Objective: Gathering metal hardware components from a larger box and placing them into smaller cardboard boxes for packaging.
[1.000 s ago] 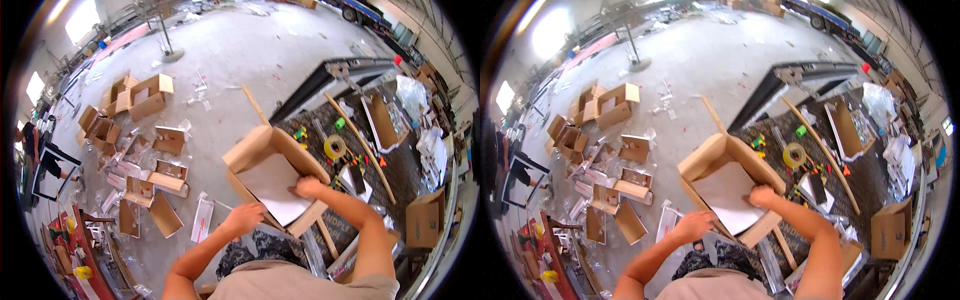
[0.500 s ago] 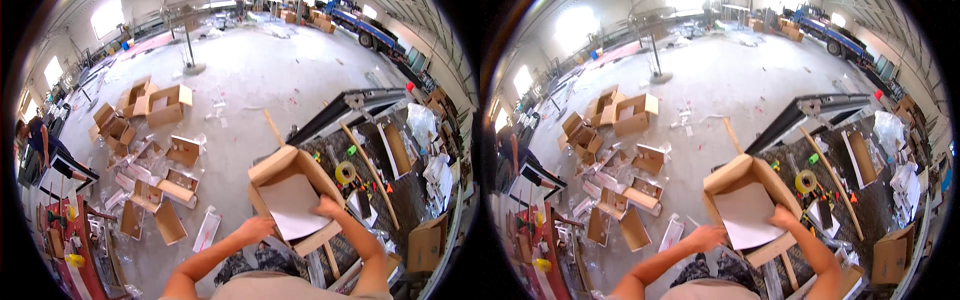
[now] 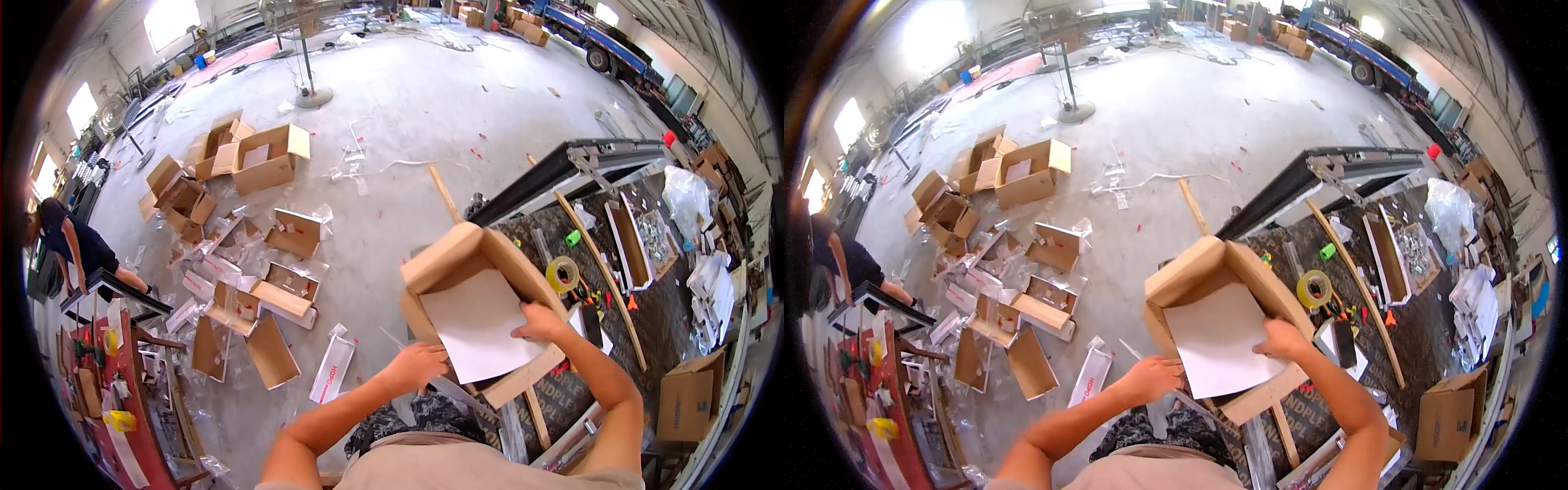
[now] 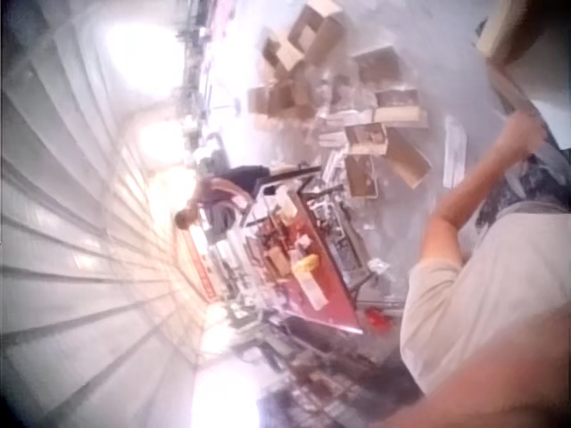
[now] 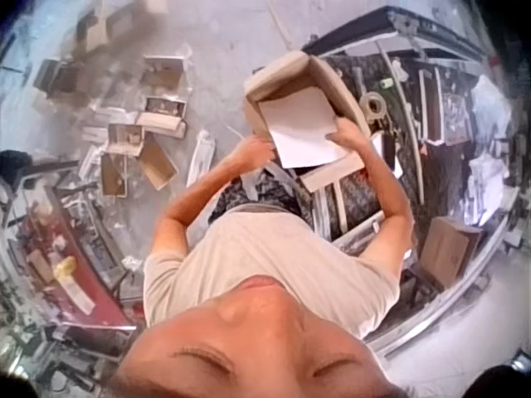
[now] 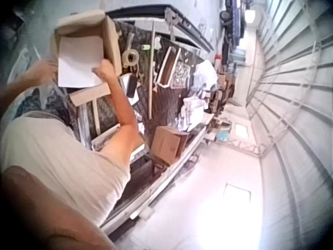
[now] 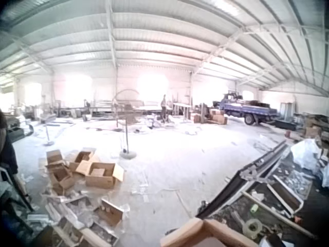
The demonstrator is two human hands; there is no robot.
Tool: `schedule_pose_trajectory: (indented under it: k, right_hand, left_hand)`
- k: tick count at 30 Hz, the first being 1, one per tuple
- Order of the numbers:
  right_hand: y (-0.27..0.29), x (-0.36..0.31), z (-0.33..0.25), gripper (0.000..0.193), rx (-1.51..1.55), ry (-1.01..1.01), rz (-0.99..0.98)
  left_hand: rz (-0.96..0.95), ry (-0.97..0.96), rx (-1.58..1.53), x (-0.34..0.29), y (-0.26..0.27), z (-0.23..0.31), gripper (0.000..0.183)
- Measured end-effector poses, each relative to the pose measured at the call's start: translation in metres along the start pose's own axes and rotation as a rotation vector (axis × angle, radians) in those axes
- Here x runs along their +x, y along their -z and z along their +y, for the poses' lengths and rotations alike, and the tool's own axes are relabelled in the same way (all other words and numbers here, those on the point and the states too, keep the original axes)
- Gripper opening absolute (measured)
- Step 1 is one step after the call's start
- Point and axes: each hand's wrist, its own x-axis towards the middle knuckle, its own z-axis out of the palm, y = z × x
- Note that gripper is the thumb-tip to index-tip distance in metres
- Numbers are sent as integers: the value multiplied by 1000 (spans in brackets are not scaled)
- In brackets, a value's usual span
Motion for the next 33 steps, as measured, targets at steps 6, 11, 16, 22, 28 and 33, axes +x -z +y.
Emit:
schedule_pose_trajectory:
  k: [6, 11, 16, 22, 28, 33]
  right_hand:
    - [-14, 3, 38, 85, 487, -144, -336]
    - [26, -4, -8, 67, -120, -4, -295]
    - [6, -26, -33, 72, -327, 86, 207]
    - [-12, -12, -12, 60, -273, 54, 156]
    - [-4, 5, 6, 46, 70, 196, 9]
    - [14, 12, 25, 60, 592, -33, -153]
  left_hand:
    - [92, -73, 150, 14, 1, 10, 20]
    - [24, -80, 114, 13, -34, -1, 13]
    - [146, -119, 98, 9, -70, -6, 39]
    - [-59, -111, 84, 14, -42, 3, 40]
    - [-36, -98, 49, 5, -35, -4, 19]
    - [163, -10, -62, -7, -58, -26, 25]
